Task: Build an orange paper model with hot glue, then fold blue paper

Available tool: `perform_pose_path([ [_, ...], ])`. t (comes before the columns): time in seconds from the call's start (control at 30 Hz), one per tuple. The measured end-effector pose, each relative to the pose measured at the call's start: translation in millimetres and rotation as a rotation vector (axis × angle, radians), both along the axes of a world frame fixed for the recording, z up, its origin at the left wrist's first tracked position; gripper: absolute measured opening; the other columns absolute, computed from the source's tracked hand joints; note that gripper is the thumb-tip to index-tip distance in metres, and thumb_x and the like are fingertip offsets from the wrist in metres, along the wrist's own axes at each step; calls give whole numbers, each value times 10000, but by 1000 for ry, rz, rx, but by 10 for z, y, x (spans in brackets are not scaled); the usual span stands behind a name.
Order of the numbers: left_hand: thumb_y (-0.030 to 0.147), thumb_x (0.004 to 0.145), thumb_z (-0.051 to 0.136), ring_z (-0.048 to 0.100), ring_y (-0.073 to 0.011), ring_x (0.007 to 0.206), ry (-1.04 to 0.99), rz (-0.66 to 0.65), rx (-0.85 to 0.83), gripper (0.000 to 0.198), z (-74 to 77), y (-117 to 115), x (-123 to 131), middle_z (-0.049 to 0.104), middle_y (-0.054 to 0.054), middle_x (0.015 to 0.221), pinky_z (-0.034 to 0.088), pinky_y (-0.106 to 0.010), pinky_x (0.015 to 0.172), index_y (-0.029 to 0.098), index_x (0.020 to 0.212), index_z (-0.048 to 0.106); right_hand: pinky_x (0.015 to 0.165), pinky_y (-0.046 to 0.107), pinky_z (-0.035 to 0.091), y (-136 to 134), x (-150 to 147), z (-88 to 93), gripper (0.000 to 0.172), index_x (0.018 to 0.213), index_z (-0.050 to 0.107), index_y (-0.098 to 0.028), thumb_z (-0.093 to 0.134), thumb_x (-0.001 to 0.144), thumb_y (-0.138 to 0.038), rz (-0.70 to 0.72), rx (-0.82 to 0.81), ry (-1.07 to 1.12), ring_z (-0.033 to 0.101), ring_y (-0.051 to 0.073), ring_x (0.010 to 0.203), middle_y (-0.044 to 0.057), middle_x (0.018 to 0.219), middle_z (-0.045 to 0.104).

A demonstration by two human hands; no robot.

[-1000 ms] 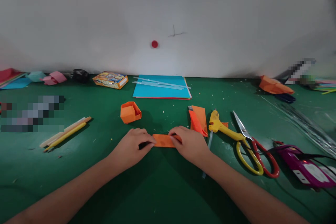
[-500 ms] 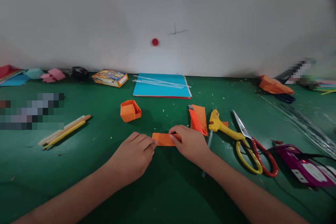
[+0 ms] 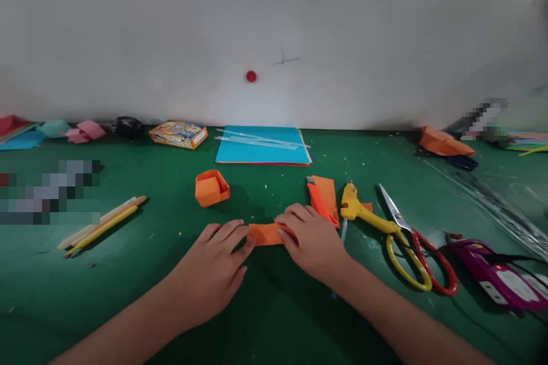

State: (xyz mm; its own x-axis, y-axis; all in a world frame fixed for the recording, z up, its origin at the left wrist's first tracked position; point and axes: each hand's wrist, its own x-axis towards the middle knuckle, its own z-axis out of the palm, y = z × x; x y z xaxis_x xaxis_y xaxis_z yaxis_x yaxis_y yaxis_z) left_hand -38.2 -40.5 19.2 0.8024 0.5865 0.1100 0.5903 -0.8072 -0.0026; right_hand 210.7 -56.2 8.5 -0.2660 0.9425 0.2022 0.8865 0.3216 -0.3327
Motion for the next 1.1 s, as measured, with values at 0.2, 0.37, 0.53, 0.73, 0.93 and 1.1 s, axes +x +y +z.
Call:
perform_pose_path([
  [0.2, 141, 930, 484, 530, -336, 1379, -39, -12, -87, 465, -17, 75, -64, 573, -94, 1522, 422, -523, 1044, 248, 1347, 660, 1032, 505, 370, -178, -129, 120, 246, 1191, 691, -250, 523, 1039, -346, 205, 95, -71, 527, 308, 1183, 82, 1319, 664],
  [0.37, 94, 896, 472, 577, -336, 1326, -63, 1, -87, 529, -74, 75, -62, 613, -104, 1484, 352, -588, 1109, 271, 1360, 654, 1104, 537, 325, -284, -236, 118, 433, 1384, 601, -197, 578, 1015, -423, 271, 22, -82, 521, 317, 1191, 119, 1316, 673],
  [0.53, 96, 883, 496, 588, -339, 1275, -54, 25, -56, 497, -64, 45, -49, 646, -87, 1445, 313, -623, 1130, 284, 1300, 691, 1145, 541, 316, -363, -267, 54, 576, 1475, 526, -147, 598, 999, -463, 263, -12, -91, 519, 325, 1249, 134, 1369, 637],
  [0.73, 75, 876, 494, 606, -343, 1209, -34, 37, -40, 545, -55, 40, -43, 656, -74, 1433, 337, -638, 1086, 303, 1339, 670, 1126, 582, 319, -386, -235, -21, 477, 1487, 539, -170, 514, 1018, -255, 227, 51, -203, 527, 349, 1255, 124, 1393, 645],
  [0.93, 82, 859, 513, 616, -318, 1190, -58, 36, -33, 553, -86, 51, -77, 644, -72, 1449, 323, -619, 1127, 308, 1337, 674, 1152, 599, 296, -426, -104, -21, 400, 1392, 638, -251, 543, 1003, -264, 190, 107, -242, 404, 384, 1418, 84, 1461, 609],
  [1.1, 60, 853, 499, 611, -320, 1188, -72, 26, -41, 586, -71, 59, -102, 625, -37, 1476, 313, -620, 1115, 346, 1339, 660, 1150, 642, 301, -535, 133, -48, 407, 1389, 637, -360, 550, 1003, -265, 104, 73, -221, 377, 391, 1442, 47, 1535, 536],
])
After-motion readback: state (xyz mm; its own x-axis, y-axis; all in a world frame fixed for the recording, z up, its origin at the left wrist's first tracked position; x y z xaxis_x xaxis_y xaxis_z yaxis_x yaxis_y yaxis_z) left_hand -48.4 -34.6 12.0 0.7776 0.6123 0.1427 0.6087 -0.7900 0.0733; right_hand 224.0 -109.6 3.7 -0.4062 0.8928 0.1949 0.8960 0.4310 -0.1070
